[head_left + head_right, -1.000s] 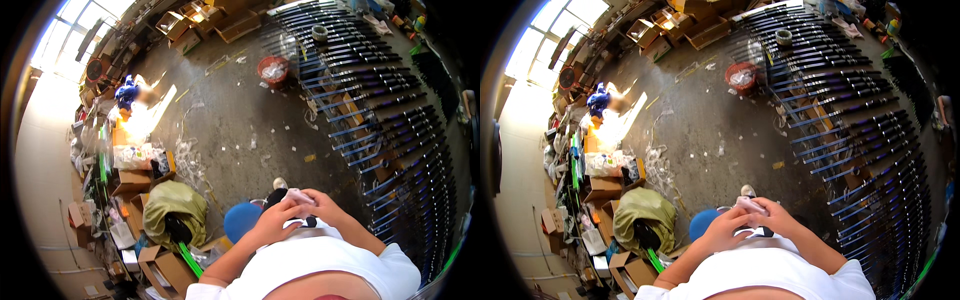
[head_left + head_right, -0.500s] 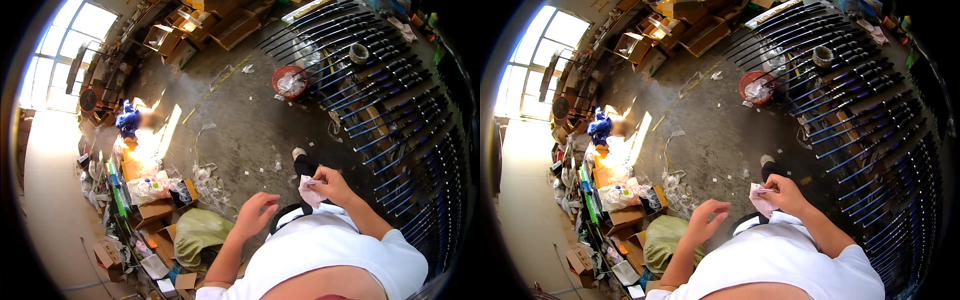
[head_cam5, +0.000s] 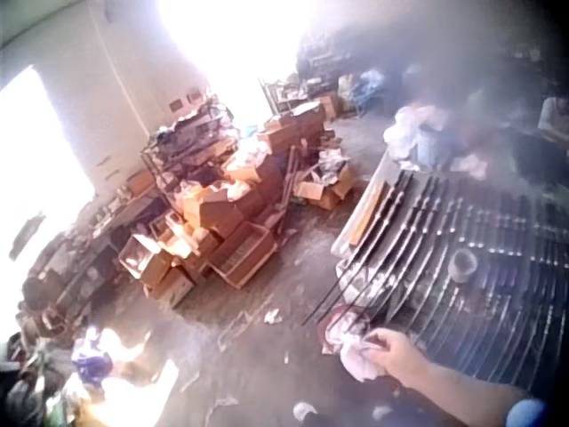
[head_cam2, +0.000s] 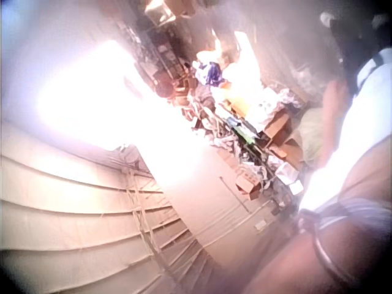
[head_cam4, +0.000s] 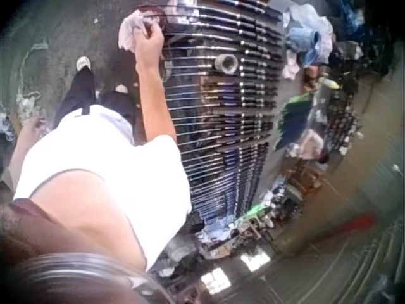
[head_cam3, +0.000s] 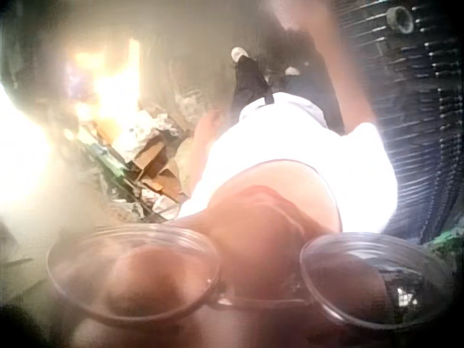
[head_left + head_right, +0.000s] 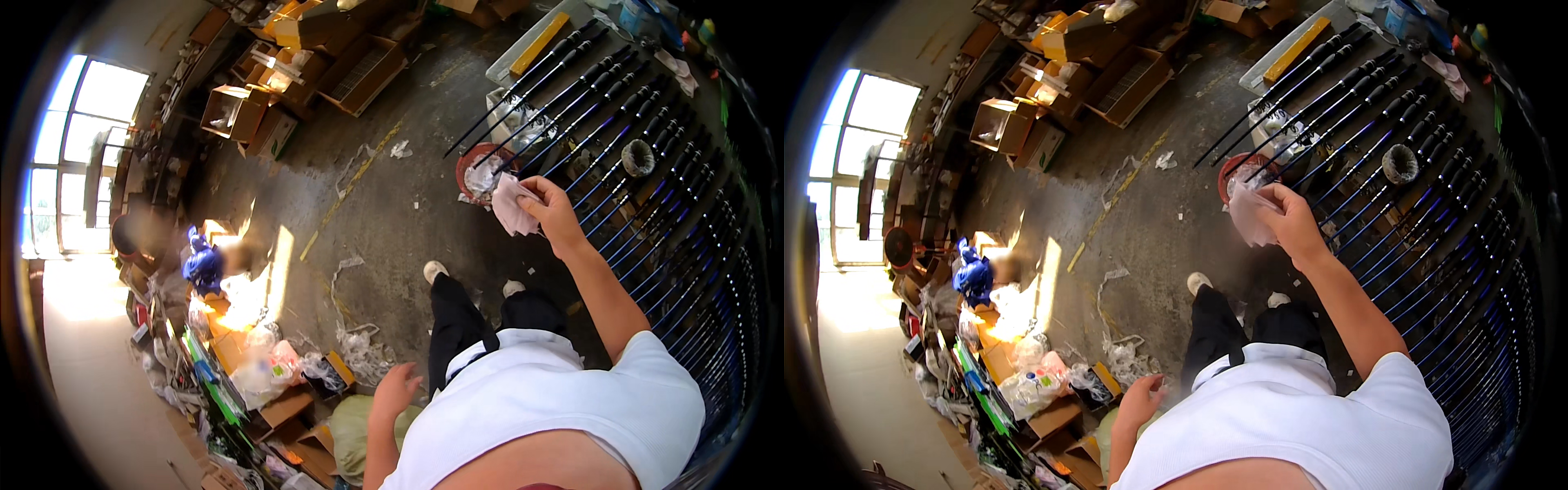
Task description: The person wipes the tips of several fishing rods with a white cloth in a workshop. They then walk to a rack, pick up a rod, and continue wiping it before placing it back. The person also retrieves a small item from a plastic bag on a table.
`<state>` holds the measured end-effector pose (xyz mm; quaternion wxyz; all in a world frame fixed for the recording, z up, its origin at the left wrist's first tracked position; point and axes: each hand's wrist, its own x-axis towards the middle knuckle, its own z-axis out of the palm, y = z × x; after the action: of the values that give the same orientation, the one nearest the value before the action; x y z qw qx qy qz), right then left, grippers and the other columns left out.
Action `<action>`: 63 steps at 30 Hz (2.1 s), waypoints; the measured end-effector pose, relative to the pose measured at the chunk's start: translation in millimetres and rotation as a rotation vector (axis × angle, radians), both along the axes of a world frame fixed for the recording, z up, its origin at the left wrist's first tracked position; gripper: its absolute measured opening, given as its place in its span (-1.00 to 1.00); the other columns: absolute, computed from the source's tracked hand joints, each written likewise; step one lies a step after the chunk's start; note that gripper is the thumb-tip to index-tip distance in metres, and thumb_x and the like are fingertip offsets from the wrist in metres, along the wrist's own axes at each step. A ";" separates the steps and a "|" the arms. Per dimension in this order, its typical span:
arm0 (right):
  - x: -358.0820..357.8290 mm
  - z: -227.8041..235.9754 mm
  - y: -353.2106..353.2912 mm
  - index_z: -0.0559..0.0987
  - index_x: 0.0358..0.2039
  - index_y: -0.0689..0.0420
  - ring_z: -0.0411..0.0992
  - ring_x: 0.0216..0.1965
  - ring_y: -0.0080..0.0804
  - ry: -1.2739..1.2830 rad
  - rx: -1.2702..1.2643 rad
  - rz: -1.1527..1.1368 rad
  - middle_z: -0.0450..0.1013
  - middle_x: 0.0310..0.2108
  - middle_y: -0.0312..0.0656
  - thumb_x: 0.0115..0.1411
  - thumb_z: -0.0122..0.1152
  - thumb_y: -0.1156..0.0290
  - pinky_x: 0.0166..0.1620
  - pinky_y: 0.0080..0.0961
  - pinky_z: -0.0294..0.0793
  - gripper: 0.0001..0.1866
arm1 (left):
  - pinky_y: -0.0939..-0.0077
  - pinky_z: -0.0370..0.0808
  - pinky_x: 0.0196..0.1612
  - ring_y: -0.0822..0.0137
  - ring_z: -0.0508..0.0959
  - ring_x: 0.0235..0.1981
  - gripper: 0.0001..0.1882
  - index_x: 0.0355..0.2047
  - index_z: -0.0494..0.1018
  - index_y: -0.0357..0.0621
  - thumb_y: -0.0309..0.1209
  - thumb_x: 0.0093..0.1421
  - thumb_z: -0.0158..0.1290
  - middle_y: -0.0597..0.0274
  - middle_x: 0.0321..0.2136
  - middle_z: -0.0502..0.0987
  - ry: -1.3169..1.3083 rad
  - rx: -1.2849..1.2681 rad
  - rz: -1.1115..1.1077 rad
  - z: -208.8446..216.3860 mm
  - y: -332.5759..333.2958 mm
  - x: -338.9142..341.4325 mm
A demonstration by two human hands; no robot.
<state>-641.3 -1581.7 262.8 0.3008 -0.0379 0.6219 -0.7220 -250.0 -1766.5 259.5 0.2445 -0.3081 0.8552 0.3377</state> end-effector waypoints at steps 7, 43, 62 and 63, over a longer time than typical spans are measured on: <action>-57.5 -39.7 -77.6 0.51 -0.11 0.27 0.43 -0.22 -0.55 -0.010 0.092 -0.229 0.49 -0.24 -0.26 0.15 0.09 0.56 -0.13 -0.59 0.42 -0.73 | 0.23 0.45 -0.07 0.02 0.53 -0.12 -0.58 -0.04 0.45 -0.17 -0.27 0.11 0.14 -0.01 -0.13 0.52 -0.113 -0.061 -0.168 -38.9 -182.2 -44.0; -215.6 -70.4 -107.1 0.53 -0.21 0.18 0.43 -0.38 -0.57 0.195 0.744 -0.497 0.49 -0.37 -0.27 0.19 0.12 0.52 -0.29 -0.60 0.45 -0.85 | 0.21 0.49 -0.22 0.01 0.54 -0.24 -0.73 -0.09 0.48 -0.06 -0.42 0.18 0.05 0.07 -0.26 0.52 0.055 0.030 -0.865 -32.2 -341.9 -491.5; -93.6 -90.0 -208.5 0.65 -0.20 0.06 0.47 -0.10 -0.02 -0.034 1.239 -0.185 0.52 -0.16 -0.08 0.08 0.01 0.44 -0.04 -0.18 0.46 -0.69 | 0.17 0.49 -0.15 0.01 0.53 -0.18 -0.73 -0.21 0.55 -0.06 -0.23 0.14 0.08 0.02 -0.29 0.50 0.252 0.500 -1.512 -164.2 -177.0 -547.7; -88.8 -89.3 -210.0 0.65 -0.20 0.06 0.48 -0.10 -0.02 -0.089 1.221 -0.140 0.53 -0.16 -0.06 0.07 0.01 0.44 -0.03 -0.19 0.46 -0.69 | 0.16 0.48 -0.13 0.01 0.52 -0.18 -0.74 -0.23 0.56 -0.07 -0.24 0.13 0.08 0.00 -0.31 0.51 0.246 0.501 -1.542 -166.3 -185.2 -540.1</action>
<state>-730.1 -1791.8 173.5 0.2457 0.2123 0.9109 -0.2546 -790.1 -1951.7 93.2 0.3738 0.4695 0.7465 0.2873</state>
